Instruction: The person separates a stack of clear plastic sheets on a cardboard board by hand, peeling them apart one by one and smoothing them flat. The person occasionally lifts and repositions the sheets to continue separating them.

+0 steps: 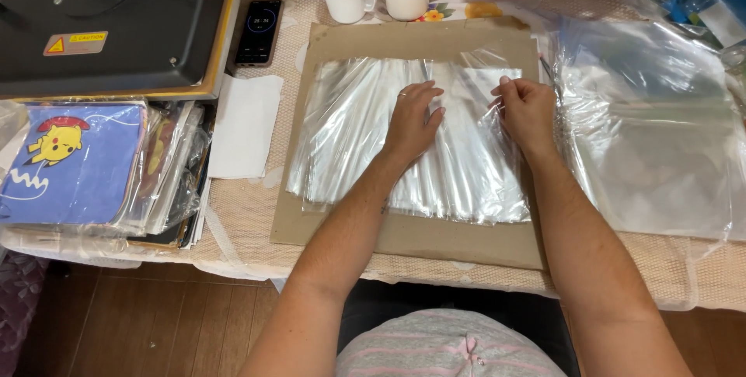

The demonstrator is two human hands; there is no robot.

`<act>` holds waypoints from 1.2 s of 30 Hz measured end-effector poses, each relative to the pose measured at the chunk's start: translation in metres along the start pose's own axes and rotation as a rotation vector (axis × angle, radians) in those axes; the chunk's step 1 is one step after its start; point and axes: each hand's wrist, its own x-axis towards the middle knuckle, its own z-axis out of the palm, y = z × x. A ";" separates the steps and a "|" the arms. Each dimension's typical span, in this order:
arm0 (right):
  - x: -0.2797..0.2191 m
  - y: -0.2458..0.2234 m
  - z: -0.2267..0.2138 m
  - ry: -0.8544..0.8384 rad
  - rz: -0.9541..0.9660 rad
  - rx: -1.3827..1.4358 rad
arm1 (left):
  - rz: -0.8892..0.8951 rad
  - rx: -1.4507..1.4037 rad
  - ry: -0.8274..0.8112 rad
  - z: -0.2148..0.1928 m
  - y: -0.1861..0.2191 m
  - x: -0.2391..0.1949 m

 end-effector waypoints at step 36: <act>-0.004 -0.009 -0.004 0.012 -0.125 -0.501 | -0.028 0.329 -0.375 -0.040 0.059 -0.017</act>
